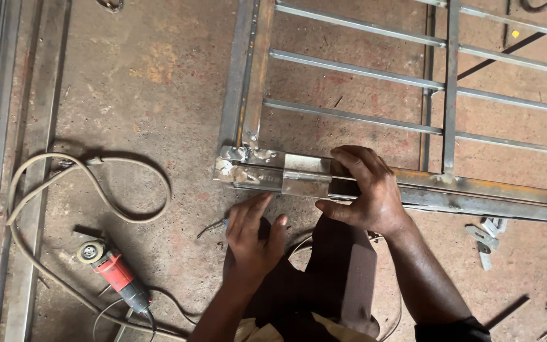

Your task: The person kneels on the floor to position and align metal brackets on a rectangular metal frame. They then stand, pick up a welding torch, and weld the brackets to the frame, producing sparks.

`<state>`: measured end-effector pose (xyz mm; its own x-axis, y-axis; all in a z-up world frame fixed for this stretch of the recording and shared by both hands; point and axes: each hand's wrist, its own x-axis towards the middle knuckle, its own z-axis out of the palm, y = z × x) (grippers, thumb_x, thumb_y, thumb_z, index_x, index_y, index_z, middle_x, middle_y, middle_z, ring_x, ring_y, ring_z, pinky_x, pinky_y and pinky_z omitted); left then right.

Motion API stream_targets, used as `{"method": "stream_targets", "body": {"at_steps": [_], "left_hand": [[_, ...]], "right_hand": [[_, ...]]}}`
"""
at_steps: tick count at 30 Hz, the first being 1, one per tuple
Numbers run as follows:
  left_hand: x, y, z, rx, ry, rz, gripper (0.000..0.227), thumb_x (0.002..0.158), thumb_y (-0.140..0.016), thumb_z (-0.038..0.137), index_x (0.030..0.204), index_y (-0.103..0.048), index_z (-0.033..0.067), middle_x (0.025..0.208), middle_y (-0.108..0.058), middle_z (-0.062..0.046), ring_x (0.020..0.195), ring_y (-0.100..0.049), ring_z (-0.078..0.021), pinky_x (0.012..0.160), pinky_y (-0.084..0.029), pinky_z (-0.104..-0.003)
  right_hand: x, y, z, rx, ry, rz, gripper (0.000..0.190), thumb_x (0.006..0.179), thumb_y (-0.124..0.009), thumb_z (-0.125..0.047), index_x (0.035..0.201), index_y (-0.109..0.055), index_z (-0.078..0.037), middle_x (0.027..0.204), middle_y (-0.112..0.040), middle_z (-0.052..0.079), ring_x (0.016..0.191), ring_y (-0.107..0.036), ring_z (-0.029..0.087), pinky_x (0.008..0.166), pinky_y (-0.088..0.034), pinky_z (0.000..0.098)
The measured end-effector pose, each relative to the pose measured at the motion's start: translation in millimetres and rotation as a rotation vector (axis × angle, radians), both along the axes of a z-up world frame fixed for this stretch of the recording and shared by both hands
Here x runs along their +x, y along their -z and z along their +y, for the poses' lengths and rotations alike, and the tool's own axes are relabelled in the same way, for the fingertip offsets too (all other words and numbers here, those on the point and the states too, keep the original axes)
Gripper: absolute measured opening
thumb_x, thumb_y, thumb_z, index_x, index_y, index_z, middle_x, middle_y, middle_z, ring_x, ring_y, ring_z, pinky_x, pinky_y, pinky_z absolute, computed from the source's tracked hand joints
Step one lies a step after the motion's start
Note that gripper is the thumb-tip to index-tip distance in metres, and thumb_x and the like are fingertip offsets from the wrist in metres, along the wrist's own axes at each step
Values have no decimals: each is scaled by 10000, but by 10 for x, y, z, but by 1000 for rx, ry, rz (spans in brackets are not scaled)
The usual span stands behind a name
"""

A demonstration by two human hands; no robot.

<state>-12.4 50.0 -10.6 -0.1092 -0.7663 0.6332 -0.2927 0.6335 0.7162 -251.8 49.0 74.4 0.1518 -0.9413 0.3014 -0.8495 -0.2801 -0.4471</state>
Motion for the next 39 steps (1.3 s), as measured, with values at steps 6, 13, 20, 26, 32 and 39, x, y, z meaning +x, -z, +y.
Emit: {"method": "stream_targets", "body": {"at_steps": [6,13,20,26,32,39], "left_hand": [[-84,-133,-194,-225,-132,-204,463,995,-661,392,1350,-602,101,1277,-677,-107,1093,-617,-230,927,-502,-370],[-25,17,-268,-202,-148,-145,397,974,-675,402,1213,-654,85,1290,-683,-103,1110,-616,-225,936,-486,-368],[22,64,22,-70,-24,8,244,877,-773,172,860,-537,114,1155,-713,-140,1068,-626,-280,921,-508,-422],[-229,118,111,652,84,458,124,902,-744,149,979,-712,57,824,-721,-59,648,-619,-104,594,-527,-289],[-323,232,24,775,199,722,111,969,-712,142,959,-702,32,823,-711,-39,656,-596,-74,591,-512,-246],[-322,233,42,806,252,860,119,984,-730,109,1004,-712,-6,842,-689,-66,720,-575,-98,661,-471,-262]], "right_hand": [[-19,-18,13,-49,-93,-33,710,717,-912,-441,1296,-666,-113,1382,-614,197,1295,-609,384,1033,-568,508],[-4,14,-8,-23,-60,-37,818,648,-943,-429,1309,-631,-61,1364,-613,208,1265,-611,377,1007,-568,512],[2,-4,-21,31,-27,-36,918,593,-985,-390,1333,-583,-23,1334,-616,220,1246,-621,369,1003,-577,490],[30,-20,-5,-21,-47,45,857,612,-982,-304,1326,-593,-35,1294,-662,201,1269,-619,377,1026,-565,486],[66,-60,12,-56,-69,16,833,635,-984,-276,1323,-575,-44,1287,-653,197,1240,-631,359,1001,-587,473],[71,-79,23,-12,-45,-30,801,647,-981,-256,1311,-578,-61,1288,-633,203,1197,-652,337,935,-624,434]]}}
